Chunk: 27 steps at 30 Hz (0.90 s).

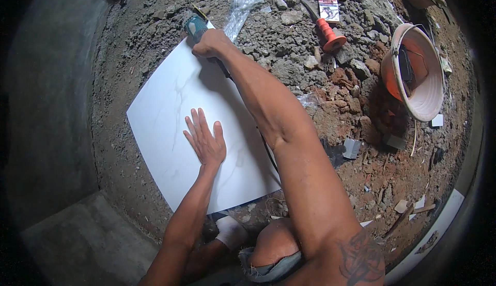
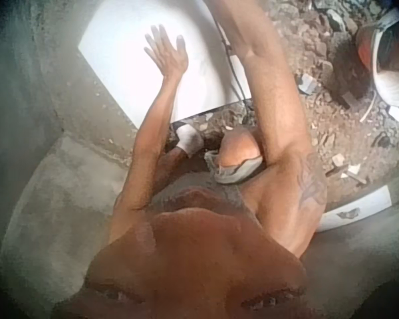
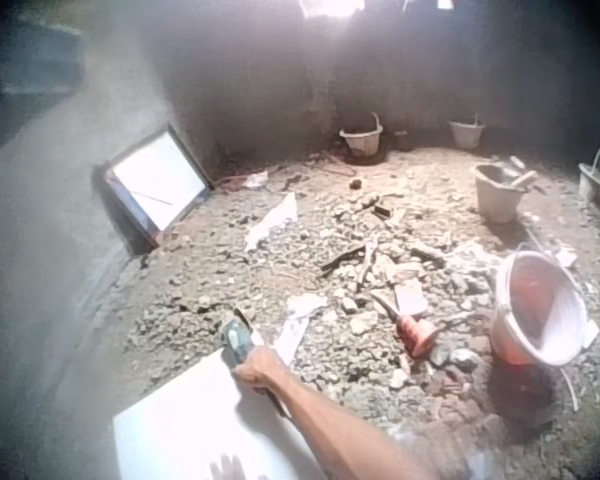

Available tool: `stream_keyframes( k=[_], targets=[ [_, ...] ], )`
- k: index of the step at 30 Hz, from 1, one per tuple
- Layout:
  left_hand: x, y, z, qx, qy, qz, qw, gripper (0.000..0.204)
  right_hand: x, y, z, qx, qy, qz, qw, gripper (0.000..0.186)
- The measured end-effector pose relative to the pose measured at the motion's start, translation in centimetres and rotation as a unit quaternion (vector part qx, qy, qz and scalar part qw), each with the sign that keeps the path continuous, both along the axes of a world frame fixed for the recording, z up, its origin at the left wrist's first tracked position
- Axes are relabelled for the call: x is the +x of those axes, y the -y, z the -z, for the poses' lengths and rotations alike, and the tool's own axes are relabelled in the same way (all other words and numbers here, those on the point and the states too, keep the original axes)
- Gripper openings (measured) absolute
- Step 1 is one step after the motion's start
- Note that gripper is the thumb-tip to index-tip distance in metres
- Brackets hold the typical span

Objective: The person removes a floor tile, changes the cutting disc on an angle grinder, and cuts the tile with the grinder. The person then lays the tile back onto the ground and taps it into place with a rubber mallet.

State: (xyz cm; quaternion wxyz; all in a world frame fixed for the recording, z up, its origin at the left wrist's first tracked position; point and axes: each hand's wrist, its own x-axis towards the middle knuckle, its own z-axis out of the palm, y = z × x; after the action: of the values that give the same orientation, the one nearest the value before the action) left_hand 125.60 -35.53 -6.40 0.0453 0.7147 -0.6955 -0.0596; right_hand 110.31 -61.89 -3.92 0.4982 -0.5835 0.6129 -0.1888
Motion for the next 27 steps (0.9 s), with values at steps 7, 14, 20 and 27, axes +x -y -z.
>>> stream_keyframes(
  k=[7, 14, 20, 27],
  targets=[
    [-0.02, 0.03, 0.08, 0.027, 0.012, -0.006, 1.000, 0.067, -0.06, -0.34, -0.35, 0.019, 0.001, 0.001, 1.000, 0.041],
    [0.00, 0.01, 0.02, 0.007, 0.009, -0.005, 1.000, 0.067, -0.20, -0.32, -0.25, -0.005, 0.002, -0.008, 1.000, 0.044],
    [-0.07, 0.03, -0.02, 0.007, 0.008, -0.006, 1.000, 0.067, -0.18, -0.18, 0.02, -0.016, -0.026, -0.033, 0.999, 0.046],
    [-0.10, 0.03, 0.05, 0.006, 0.008, -0.008, 1.000, 0.067, -0.66, -0.47, -0.07, -0.004, -0.009, -0.032, 0.999, 0.045]
  ],
)
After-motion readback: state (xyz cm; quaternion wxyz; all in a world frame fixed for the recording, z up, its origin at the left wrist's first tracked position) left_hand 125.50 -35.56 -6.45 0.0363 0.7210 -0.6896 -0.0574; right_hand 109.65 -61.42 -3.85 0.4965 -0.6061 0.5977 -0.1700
